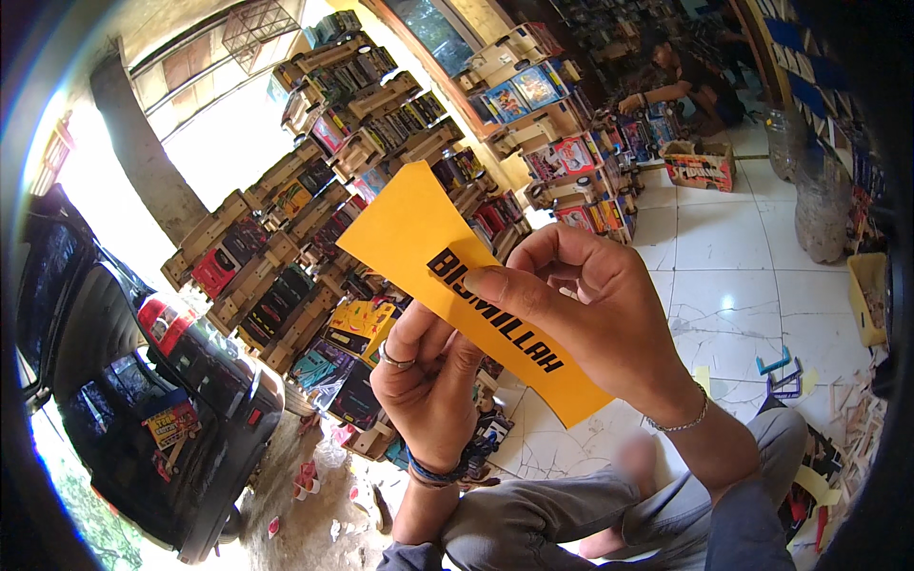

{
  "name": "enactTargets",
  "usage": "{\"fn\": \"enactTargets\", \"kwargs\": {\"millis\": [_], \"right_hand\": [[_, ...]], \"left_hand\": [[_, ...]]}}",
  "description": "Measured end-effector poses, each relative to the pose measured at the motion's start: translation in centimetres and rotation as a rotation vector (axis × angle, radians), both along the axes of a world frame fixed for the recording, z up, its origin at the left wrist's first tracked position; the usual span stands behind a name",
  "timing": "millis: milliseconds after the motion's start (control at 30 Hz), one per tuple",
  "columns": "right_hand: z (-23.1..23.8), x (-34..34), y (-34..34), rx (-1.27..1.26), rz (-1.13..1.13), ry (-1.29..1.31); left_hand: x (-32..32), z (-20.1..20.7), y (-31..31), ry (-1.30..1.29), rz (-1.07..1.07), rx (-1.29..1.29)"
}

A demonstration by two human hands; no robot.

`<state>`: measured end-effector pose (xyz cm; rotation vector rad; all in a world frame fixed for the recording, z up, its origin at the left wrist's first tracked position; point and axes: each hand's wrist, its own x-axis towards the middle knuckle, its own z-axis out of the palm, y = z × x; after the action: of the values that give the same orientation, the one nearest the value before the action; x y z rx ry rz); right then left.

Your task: The person sits on the floor and uses a utility knife and scissors to cut colored sticker strips into smaller pieces. They peel the backing from the cut pieces and arrange them on a black board, then cut a yellow strip and peel it to reveal printed text.

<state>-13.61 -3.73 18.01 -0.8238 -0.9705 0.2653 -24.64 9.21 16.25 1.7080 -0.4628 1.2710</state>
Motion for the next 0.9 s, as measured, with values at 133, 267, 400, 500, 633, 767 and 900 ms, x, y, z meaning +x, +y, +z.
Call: {"fn": "enactTargets", "kwargs": {"millis": [133, 267, 400, 500, 633, 767, 900], "right_hand": [[0.1, 0.0, 0.0, 0.024, -0.005, -0.017], [0.1, 0.1, 0.0, 0.038, 0.011, -0.015], [0.1, 0.1, -0.1, 0.037, 0.01, -0.019], [0.1, 0.1, -0.1, 0.047, 0.016, -0.021], [0.0, 0.1, -0.2, 0.049, 0.023, -0.015], [0.0, 0.1, -0.1, 0.052, 0.026, -0.006], [0.0, 0.2, -0.1, 0.045, 0.014, -0.02]], "left_hand": [[0.0, 0.1, -0.2, 0.002, 0.005, -0.017], [-0.1, 0.2, -0.7, 0.004, -0.013, -0.078], [-0.2, 0.4, -0.9, 0.01, -0.022, -0.078], [-0.1, 0.3, -0.9, 0.006, 0.004, -0.08], [-0.1, 0.2, -0.7, 0.011, 0.002, -0.046], [0.0, 0.2, -0.7, 0.004, -0.004, -0.04], [-0.1, 0.3, -1.0, 0.002, 0.007, -0.071]]}}
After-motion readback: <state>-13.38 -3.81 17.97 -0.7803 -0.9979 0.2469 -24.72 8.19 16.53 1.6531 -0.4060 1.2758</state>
